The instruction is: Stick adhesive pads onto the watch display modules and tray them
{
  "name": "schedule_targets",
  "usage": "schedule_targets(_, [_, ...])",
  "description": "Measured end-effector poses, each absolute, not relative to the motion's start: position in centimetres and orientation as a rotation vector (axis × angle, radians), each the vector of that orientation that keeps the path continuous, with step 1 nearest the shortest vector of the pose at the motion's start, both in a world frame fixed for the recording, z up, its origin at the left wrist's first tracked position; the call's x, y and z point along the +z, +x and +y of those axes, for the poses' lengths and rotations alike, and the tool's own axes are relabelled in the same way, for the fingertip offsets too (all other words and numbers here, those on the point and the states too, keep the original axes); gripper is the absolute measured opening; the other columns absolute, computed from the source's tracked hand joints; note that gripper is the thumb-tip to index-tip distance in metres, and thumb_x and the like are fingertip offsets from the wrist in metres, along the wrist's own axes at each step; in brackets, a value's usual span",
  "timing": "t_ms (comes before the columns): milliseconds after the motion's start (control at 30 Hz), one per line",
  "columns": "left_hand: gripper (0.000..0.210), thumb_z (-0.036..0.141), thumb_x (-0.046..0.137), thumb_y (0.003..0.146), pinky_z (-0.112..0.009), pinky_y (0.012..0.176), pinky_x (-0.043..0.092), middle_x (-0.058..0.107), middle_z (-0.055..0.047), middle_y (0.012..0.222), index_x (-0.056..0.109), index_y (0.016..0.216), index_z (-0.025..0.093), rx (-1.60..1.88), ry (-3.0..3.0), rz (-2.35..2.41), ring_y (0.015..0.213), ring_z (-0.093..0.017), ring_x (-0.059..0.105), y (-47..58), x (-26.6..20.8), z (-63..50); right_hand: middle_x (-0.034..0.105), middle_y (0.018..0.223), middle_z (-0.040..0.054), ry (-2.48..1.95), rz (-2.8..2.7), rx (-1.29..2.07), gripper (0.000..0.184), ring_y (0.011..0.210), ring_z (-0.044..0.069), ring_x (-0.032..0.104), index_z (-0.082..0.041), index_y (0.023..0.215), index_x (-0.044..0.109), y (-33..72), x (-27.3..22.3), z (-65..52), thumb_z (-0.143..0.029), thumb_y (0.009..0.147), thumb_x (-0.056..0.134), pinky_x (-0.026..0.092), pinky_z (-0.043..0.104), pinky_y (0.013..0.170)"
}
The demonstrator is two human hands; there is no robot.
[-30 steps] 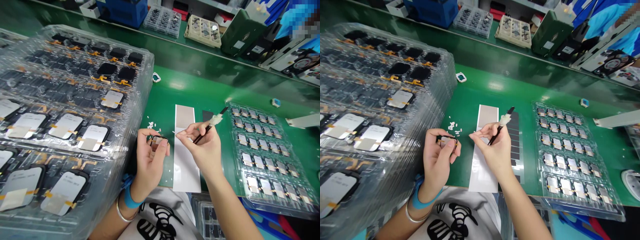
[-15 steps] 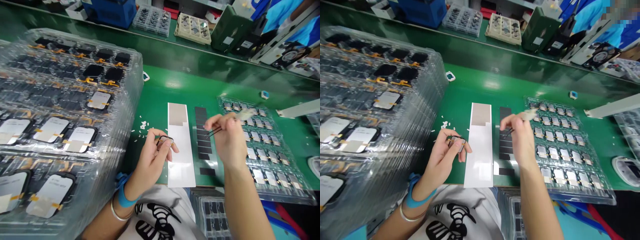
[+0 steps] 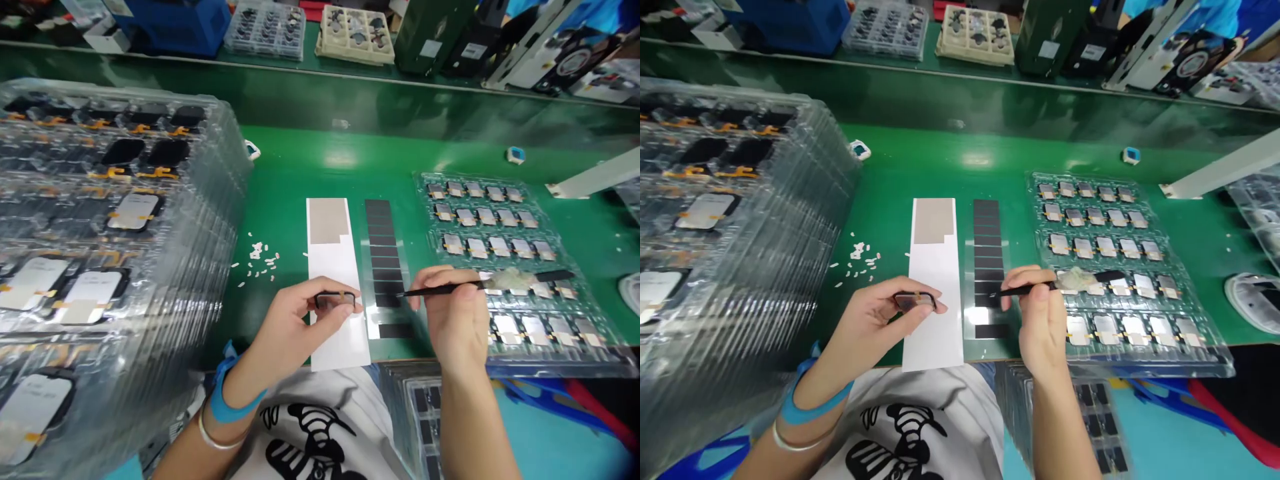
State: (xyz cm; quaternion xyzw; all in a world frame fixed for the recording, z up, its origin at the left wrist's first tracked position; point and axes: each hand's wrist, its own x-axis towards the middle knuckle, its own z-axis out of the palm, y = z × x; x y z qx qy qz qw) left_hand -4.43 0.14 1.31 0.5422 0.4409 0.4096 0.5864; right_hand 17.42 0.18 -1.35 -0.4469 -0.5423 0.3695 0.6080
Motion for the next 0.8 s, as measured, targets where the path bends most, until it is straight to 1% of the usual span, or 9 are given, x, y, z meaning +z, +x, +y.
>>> schedule_targets(33, [0.009,0.016,0.069,0.088,-0.018,0.055,0.044,0.078,-0.002,0.082,0.075,0.094,0.019,0.900,1.329,1.034,0.065,-0.010,0.063,-4.1,1.3,0.1,0.058,0.090,0.0014,-1.094,-1.256,0.879,0.023,0.068,0.011,0.058,-0.023,0.094,0.059,17.7,-1.5,-0.4,-0.038,0.105,0.045,0.050,0.025,0.060])
schedule_targets(100, [0.014,0.013,0.070,0.087,-0.019,0.056,0.045,0.078,-0.001,0.081,0.078,0.095,0.020,0.810,1.483,1.023,0.065,-0.011,0.064,-3.5,1.3,-0.1,0.060,0.093,0.0006,-1.217,-1.252,0.882,0.009,0.070,0.011,0.064,-0.023,0.097,0.055,18.1,-1.7,-1.7,-0.031,0.101,0.055,0.055,0.026,0.065])
schedule_targets(133, [0.015,0.011,0.069,0.087,-0.020,0.058,0.047,0.077,0.000,0.082,0.078,0.096,0.020,0.790,1.577,1.005,0.066,-0.011,0.064,-3.1,1.2,-0.3,0.061,0.095,0.0006,-1.272,-1.239,0.851,0.008,0.072,0.012,0.066,-0.024,0.099,0.055,18.3,-1.9,-2.2,-0.029,0.099,0.060,0.057,0.027,0.067])
schedule_targets(233, [0.016,0.013,0.065,0.093,-0.026,0.070,0.053,0.077,-0.002,0.089,0.076,0.105,0.017,0.794,1.932,0.912,0.078,-0.015,0.067,-2.1,0.6,-0.5,0.061,0.097,0.0018,-1.403,-1.169,0.722,0.017,0.071,0.012,0.068,-0.023,0.100,0.055,18.6,-2.5,-3.2,-0.030,0.093,0.069,0.059,0.027,0.067])
schedule_targets(300, [0.016,0.015,0.061,0.097,-0.033,0.082,0.055,0.077,-0.004,0.102,0.072,0.108,0.015,0.776,2.172,0.866,0.094,-0.020,0.067,-1.5,0.2,-0.5,0.062,0.096,0.0028,-1.457,-1.121,0.694,0.018,0.068,0.012,0.069,-0.023,0.099,0.056,18.7,-2.9,-3.3,-0.033,0.092,0.069,0.059,0.028,0.065])
schedule_targets(367, [0.016,0.015,0.057,0.099,-0.040,0.093,0.054,0.074,-0.007,0.116,0.070,0.108,0.014,0.726,2.365,0.849,0.109,-0.024,0.064,-1.0,-0.1,-0.4,0.063,0.096,0.0036,-1.469,-1.082,0.709,0.019,0.068,0.014,0.070,-0.023,0.098,0.057,18.7,-3.2,-3.3,-0.034,0.091,0.070,0.060,0.029,0.064])
schedule_targets(433, [0.016,0.014,0.056,0.099,-0.043,0.100,0.053,0.072,-0.007,0.124,0.070,0.107,0.013,0.657,2.477,0.851,0.119,-0.027,0.061,-0.6,-0.3,-0.3,0.065,0.095,0.0038,-1.465,-1.059,0.726,0.019,0.068,0.015,0.071,-0.023,0.097,0.057,18.6,-3.3,-3.2,-0.035,0.091,0.071,0.061,0.029,0.064])
schedule_targets(600, [0.014,0.011,0.058,0.096,-0.041,0.101,0.055,0.074,-0.006,0.122,0.070,0.104,0.013,0.547,2.536,0.873,0.119,-0.027,0.063,-0.2,-0.4,-0.2,0.070,0.088,0.0022,-1.429,-1.034,0.777,0.020,0.068,0.016,0.073,-0.023,0.098,0.057,18.5,-3.3,-3.0,-0.034,0.090,0.073,0.061,0.028,0.064])
schedule_targets(800, [0.019,0.012,0.052,0.100,-0.040,0.101,0.056,0.074,-0.006,0.123,0.070,0.105,0.013,0.562,2.536,0.887,0.119,-0.025,0.064,-0.1,-0.5,-0.1,0.072,0.087,0.0026,-1.459,-1.014,0.787,0.022,0.069,0.015,0.074,-0.023,0.098,0.057,18.5,-3.1,-2.9,-0.035,0.090,0.073,0.061,0.027,0.064])
